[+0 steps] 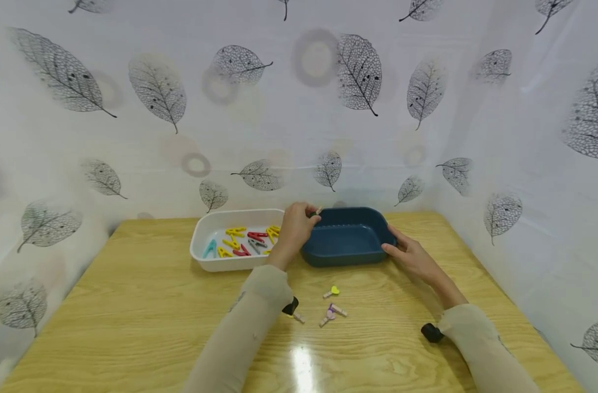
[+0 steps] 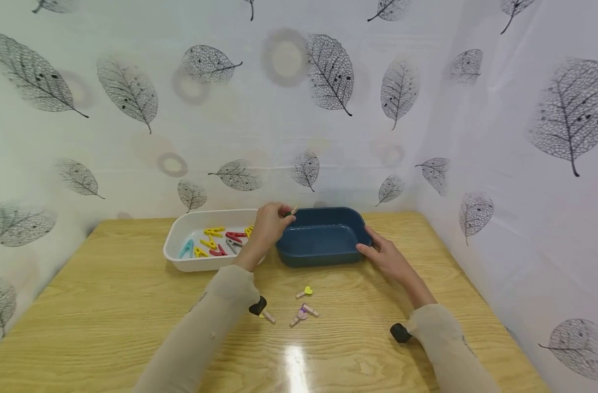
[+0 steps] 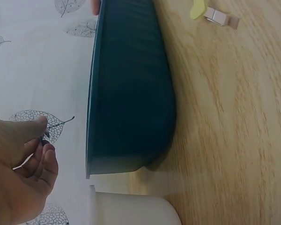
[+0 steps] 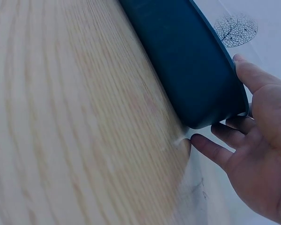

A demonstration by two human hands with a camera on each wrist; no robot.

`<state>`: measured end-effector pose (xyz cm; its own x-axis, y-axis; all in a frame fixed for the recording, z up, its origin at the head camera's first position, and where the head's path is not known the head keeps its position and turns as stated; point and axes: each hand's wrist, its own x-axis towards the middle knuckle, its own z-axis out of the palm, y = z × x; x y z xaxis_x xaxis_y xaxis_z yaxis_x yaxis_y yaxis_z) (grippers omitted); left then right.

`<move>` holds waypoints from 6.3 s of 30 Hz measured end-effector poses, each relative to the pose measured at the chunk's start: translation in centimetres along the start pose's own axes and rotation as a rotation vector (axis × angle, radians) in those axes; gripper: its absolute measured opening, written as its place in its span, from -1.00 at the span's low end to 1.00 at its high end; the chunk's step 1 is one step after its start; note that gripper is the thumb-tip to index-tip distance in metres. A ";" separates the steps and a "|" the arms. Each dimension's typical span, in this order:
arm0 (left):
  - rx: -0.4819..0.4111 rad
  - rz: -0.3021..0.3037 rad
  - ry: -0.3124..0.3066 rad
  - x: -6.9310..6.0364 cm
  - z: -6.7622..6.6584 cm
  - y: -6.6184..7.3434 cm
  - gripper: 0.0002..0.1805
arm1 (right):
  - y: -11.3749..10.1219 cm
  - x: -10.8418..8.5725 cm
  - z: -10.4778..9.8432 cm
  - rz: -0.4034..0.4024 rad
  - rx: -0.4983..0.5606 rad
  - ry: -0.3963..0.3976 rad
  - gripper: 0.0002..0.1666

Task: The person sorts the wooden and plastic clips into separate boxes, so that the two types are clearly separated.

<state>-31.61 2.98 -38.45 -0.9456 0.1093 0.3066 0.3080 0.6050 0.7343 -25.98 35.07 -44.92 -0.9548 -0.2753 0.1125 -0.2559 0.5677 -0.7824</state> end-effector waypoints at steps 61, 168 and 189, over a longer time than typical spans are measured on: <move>-0.043 0.168 -0.270 -6.0 -5.8 -1.1 -0.65 | -0.1 0.0 -0.1 0.009 -0.018 0.002 -0.12; -0.017 0.102 -0.523 -16.4 -5.1 -6.3 -0.94 | 0.3 0.1 0.1 -0.002 -0.009 0.010 -0.11; -0.125 -0.044 -0.505 -15.9 -6.4 -5.8 -0.94 | 0.4 0.1 0.1 0.000 -0.010 0.005 -0.11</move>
<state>-17.74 -7.37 -43.70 -0.8814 0.4712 -0.0339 0.2479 0.5223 0.8160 -26.12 35.19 -45.29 -0.9556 -0.2711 0.1155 -0.2572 0.5754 -0.7764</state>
